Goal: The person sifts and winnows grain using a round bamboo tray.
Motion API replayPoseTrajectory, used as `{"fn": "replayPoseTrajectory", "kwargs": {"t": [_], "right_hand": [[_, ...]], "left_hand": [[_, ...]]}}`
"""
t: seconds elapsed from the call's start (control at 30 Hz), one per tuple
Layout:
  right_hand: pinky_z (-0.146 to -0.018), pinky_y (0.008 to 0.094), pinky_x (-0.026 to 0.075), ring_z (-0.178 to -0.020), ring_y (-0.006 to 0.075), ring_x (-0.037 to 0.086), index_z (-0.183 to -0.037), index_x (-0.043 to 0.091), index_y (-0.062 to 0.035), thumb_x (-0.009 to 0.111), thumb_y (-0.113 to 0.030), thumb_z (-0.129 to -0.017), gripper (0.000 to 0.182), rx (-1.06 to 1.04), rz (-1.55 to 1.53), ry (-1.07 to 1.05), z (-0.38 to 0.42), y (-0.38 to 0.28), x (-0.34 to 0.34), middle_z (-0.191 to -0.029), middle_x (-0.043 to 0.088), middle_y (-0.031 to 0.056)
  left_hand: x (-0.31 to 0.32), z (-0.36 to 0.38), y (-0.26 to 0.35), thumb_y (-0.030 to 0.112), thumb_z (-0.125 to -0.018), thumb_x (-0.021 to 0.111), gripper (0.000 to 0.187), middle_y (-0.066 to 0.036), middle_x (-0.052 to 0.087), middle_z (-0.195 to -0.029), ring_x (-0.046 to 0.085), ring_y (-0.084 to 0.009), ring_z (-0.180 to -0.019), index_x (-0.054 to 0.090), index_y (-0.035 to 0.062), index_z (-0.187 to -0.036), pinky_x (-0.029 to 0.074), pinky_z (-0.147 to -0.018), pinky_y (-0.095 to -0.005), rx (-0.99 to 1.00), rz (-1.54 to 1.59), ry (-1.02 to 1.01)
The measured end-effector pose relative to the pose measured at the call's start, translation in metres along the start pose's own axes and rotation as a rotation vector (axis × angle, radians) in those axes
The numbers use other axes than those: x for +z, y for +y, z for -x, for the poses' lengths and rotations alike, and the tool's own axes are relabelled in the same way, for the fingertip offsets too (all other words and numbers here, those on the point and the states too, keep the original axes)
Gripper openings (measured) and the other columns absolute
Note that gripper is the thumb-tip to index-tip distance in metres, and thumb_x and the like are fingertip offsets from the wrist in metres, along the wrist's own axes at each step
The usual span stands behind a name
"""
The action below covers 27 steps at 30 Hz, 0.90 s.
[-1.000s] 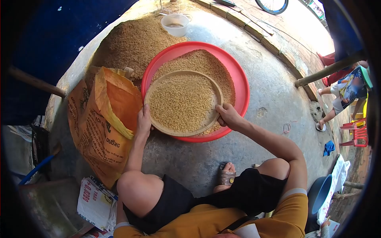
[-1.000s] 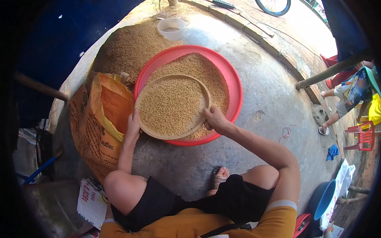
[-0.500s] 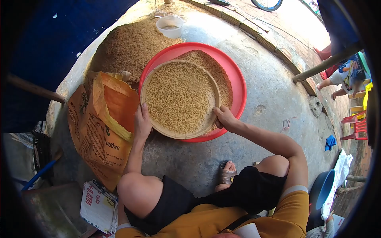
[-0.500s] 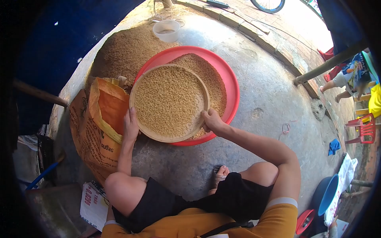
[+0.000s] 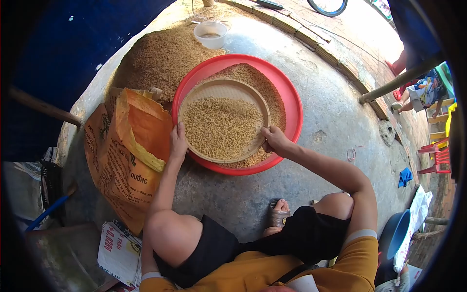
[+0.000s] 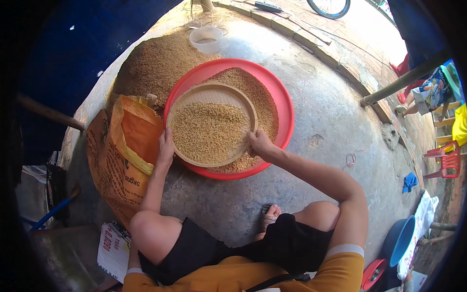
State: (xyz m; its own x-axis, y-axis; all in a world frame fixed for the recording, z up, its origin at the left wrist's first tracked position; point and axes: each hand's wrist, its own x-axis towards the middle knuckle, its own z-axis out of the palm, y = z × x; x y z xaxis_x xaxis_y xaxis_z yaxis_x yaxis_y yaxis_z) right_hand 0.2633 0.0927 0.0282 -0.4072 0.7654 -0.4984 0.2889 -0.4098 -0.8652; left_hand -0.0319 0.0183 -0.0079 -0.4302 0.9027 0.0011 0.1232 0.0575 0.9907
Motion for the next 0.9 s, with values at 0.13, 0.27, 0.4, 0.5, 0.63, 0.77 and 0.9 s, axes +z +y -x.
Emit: {"fn": "replayPoseTrajectory", "kwargs": {"t": [0.13,0.27,0.4,0.5,0.63,0.77,0.9], "right_hand": [[-0.035,0.0261,0.04,-0.041,0.0143,0.05,-0.091,0.041,-0.0012,0.037,-0.024,-0.09,0.023,0.125,-0.112,-0.059,0.011,-0.007,-0.002,-0.062,0.054,0.0098],[-0.037,0.0246,0.04,-0.042,0.0139,0.05,-0.085,0.045,0.0021,0.038,-0.026,-0.089,0.03,-0.135,-0.037,-0.062,0.02,-0.055,0.005,-0.057,0.051,0.0086],[-0.03,0.0264,0.024,-0.032,0.0105,0.035,-0.076,0.045,0.0018,0.035,-0.018,-0.089,0.026,0.089,-0.011,0.016,-0.009,-0.019,-0.028,-0.046,0.038,0.0023],[-0.031,0.0278,0.03,-0.034,0.012,0.041,-0.081,0.043,0.0028,0.036,-0.017,-0.088,0.022,-0.037,0.111,0.029,0.014,0.001,-0.012,-0.046,0.043,0.0041],[-0.036,0.0279,0.04,-0.039,0.0151,0.049,-0.088,0.038,0.0025,0.035,-0.018,-0.089,0.021,-0.017,0.404,-0.011,0.019,-0.017,-0.015,-0.054,0.053,0.0111],[-0.04,0.0279,0.043,-0.043,0.0157,0.052,-0.093,0.036,0.0,0.037,-0.015,-0.088,0.016,-0.464,0.272,0.226,0.02,-0.025,-0.006,-0.06,0.055,0.0117],[-0.04,0.0282,0.043,-0.044,0.0158,0.053,-0.091,0.038,0.0009,0.036,-0.016,-0.088,0.017,-0.431,0.228,0.221,0.009,-0.018,-0.006,-0.058,0.053,0.0107]], "left_hand": [[-0.005,0.004,0.018,0.029,-0.091,0.033,0.042,-0.012,0.055,-0.101,0.055,-0.0155,-0.086,0.044,-0.0055,-0.113,0.044,-0.074,-0.0258,-0.222,0.027,-0.041],[-0.001,0.001,0.068,0.028,-0.091,0.035,0.037,-0.008,0.057,-0.086,0.055,-0.0146,-0.058,0.048,-0.0027,-0.106,0.045,-0.048,-0.0242,-0.391,0.467,0.042],[0.024,0.014,0.059,0.033,-0.089,0.036,0.037,-0.004,0.047,-0.062,0.042,-0.0119,-0.04,0.049,-0.0014,-0.088,0.033,-0.032,-0.0244,-0.217,-0.059,0.023],[0.018,0.021,0.016,0.032,-0.089,0.035,0.04,-0.007,0.05,-0.066,0.049,-0.0159,-0.051,0.05,-0.0045,-0.092,0.04,-0.042,-0.03,-0.21,-0.082,0.075],[0.015,0.022,0.009,0.032,-0.09,0.033,0.043,-0.012,0.052,-0.072,0.052,-0.0221,-0.07,0.048,-0.0074,-0.098,0.041,-0.063,-0.0342,0.015,-0.217,0.114],[0.02,0.021,0.076,0.034,-0.091,0.031,0.045,-0.014,0.053,-0.073,0.053,-0.0242,-0.076,0.047,-0.0067,-0.101,0.039,-0.07,-0.0347,0.352,-0.148,0.21],[0.013,0.005,0.037,0.034,-0.091,0.03,0.044,-0.012,0.052,-0.071,0.055,-0.023,-0.07,0.047,-0.0057,-0.103,0.044,-0.062,-0.0344,0.308,-0.213,0.127]]}}
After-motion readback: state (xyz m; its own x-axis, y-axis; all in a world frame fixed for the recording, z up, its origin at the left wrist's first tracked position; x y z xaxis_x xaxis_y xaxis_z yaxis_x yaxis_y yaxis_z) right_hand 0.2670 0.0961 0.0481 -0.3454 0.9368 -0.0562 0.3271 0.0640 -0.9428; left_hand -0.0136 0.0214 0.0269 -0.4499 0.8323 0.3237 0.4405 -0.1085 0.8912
